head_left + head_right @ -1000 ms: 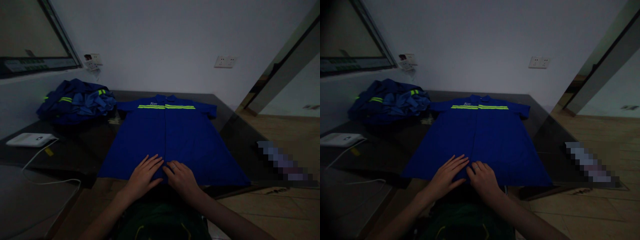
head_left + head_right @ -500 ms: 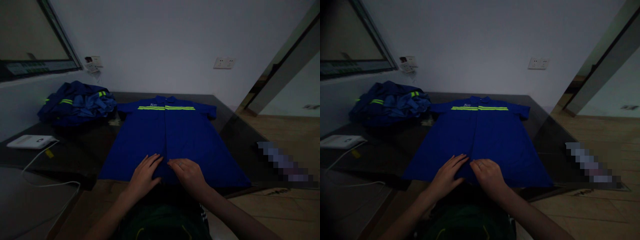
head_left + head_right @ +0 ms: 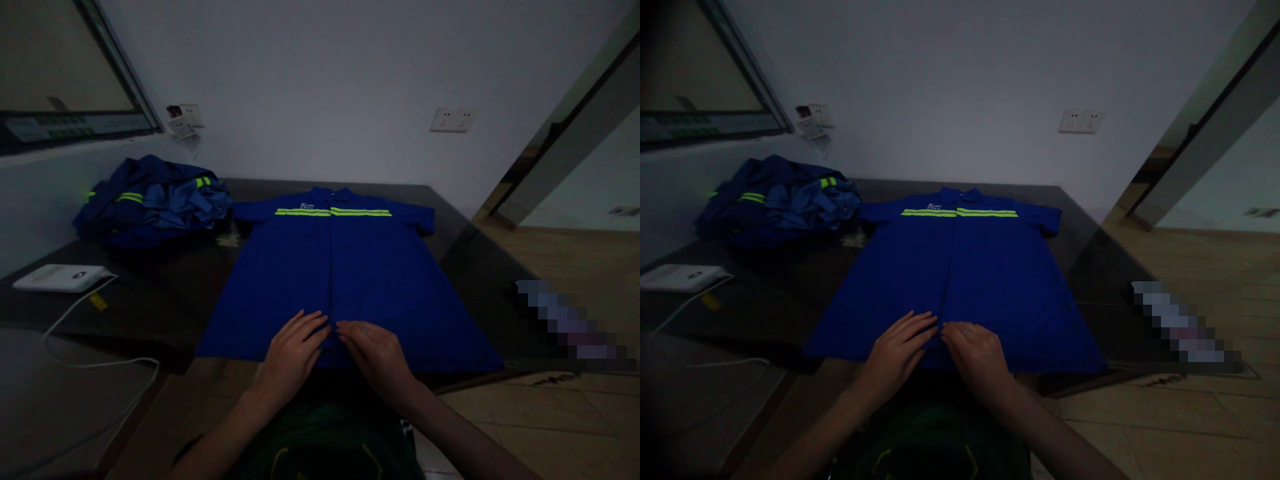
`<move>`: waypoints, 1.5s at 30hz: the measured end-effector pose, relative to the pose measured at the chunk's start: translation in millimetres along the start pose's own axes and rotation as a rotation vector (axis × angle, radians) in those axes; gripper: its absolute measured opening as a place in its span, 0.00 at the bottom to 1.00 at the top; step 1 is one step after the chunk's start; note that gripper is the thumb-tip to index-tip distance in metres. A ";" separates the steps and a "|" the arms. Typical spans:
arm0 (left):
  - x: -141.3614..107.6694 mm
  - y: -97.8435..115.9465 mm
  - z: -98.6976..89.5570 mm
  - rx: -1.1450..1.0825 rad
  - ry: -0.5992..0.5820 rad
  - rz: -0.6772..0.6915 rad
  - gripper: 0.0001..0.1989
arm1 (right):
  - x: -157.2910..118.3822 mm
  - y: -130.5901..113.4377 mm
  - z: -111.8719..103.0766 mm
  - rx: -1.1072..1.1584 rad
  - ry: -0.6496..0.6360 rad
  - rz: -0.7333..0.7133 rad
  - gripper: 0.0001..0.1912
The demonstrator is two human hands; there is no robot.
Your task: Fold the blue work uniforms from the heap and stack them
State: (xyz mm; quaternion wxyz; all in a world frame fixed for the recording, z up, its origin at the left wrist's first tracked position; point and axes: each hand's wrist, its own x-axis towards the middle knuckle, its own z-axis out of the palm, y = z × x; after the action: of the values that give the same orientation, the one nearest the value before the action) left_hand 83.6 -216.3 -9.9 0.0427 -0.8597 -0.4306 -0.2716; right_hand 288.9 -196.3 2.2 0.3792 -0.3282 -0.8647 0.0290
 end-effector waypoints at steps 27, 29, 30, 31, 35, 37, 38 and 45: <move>-28.0 32.5 12.5 0.120 -0.214 -0.152 0.14 | -4.2 -7.9 -9.0 -0.177 0.025 -0.228 0.14; -30.2 33.9 13.2 0.098 -0.212 -0.160 0.12 | -14.2 -7.4 -0.2 -0.191 -0.028 -0.202 0.13; -31.9 33.8 12.3 0.085 -0.198 -0.152 0.11 | -17.7 -7.1 3.4 -0.194 -0.044 -0.188 0.13; -34.2 32.9 10.3 0.068 -0.177 -0.143 0.11 | -20.1 -6.9 6.2 -0.195 -0.055 -0.174 0.12; -52.4 19.4 -12.3 -0.069 -0.101 0.081 0.15 | -24.8 -9.2 9.8 -0.174 -0.090 -0.149 0.11; -67.4 4.2 -28.8 -0.101 -0.023 0.168 0.17 | -28.0 -10.7 8.4 -0.164 -0.106 -0.178 0.14; -75.6 -5.8 -37.0 -0.077 0.039 0.133 0.18 | -30.3 -10.6 6.5 -0.157 -0.110 -0.197 0.15; -119.4 -93.3 -77.6 0.155 0.098 -0.217 0.20 | -74.2 38.6 -52.6 -0.264 0.004 0.005 0.21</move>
State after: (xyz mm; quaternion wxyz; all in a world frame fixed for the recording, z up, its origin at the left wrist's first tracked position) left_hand -78.5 -267.4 -19.1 0.1004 -0.7878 -0.5382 -0.2821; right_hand 382.3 -220.3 -19.2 0.3343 -0.3777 -0.8593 -0.0847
